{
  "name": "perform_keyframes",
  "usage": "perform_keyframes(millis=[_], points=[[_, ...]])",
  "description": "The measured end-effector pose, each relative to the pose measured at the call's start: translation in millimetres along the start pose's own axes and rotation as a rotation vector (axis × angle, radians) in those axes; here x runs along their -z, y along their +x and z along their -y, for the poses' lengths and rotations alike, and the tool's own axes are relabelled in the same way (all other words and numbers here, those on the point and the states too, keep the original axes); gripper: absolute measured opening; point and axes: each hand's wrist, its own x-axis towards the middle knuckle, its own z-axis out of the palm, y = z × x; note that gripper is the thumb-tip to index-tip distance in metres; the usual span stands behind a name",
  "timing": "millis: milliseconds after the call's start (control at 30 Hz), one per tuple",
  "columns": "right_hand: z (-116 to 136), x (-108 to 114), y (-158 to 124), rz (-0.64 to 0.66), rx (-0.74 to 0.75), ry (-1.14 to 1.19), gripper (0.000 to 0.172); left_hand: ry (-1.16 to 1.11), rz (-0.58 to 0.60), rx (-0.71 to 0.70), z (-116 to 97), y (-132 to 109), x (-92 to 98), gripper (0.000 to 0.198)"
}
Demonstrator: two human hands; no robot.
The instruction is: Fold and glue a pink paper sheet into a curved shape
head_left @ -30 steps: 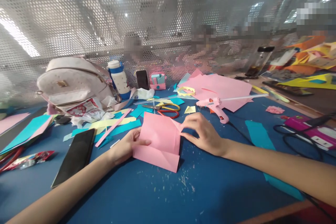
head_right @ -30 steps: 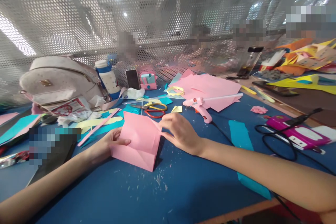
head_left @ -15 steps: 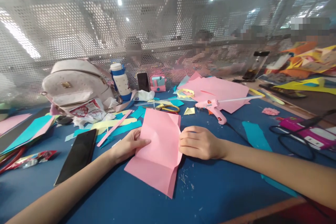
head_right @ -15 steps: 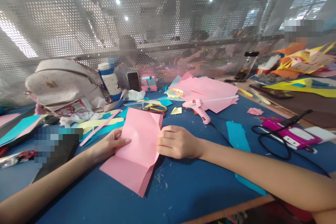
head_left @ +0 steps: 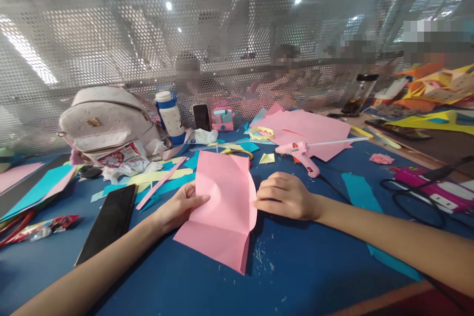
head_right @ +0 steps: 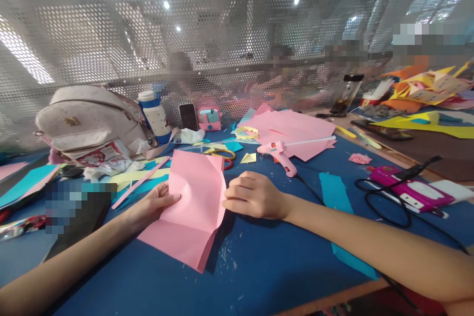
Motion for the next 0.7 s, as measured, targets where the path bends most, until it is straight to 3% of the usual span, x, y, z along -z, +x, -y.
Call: perform_keyframes(millis=[200, 267, 367, 467, 700], points=[[-4.0, -8.6, -3.3, 0.13, -0.155, 0.051, 0.023, 0.028, 0.008, -0.006, -7.0, -3.0, -1.9, 0.042], [-2.2, -9.0, 1.8, 0.166, -0.342, 0.182, 0.021, 0.034, 0.004, -0.018, -10.5, -4.2, -2.7, 0.043], [2.2, -9.3, 14.9, 0.196, -0.797, 0.563, 0.014, 0.04, -0.008, -0.048, -14.3, -5.9, -5.0, 0.043], [3.3, -12.0, 27.6, 0.101, -1.077, 0.916, 0.019, 0.049, -0.017, -0.071, -14.8, -7.4, -7.3, 0.044], [-2.2, -7.6, 39.3, -0.084, -1.219, 1.089, 0.047, 0.094, -0.066, -0.138, -12.8, -3.2, 1.1, 0.045]])
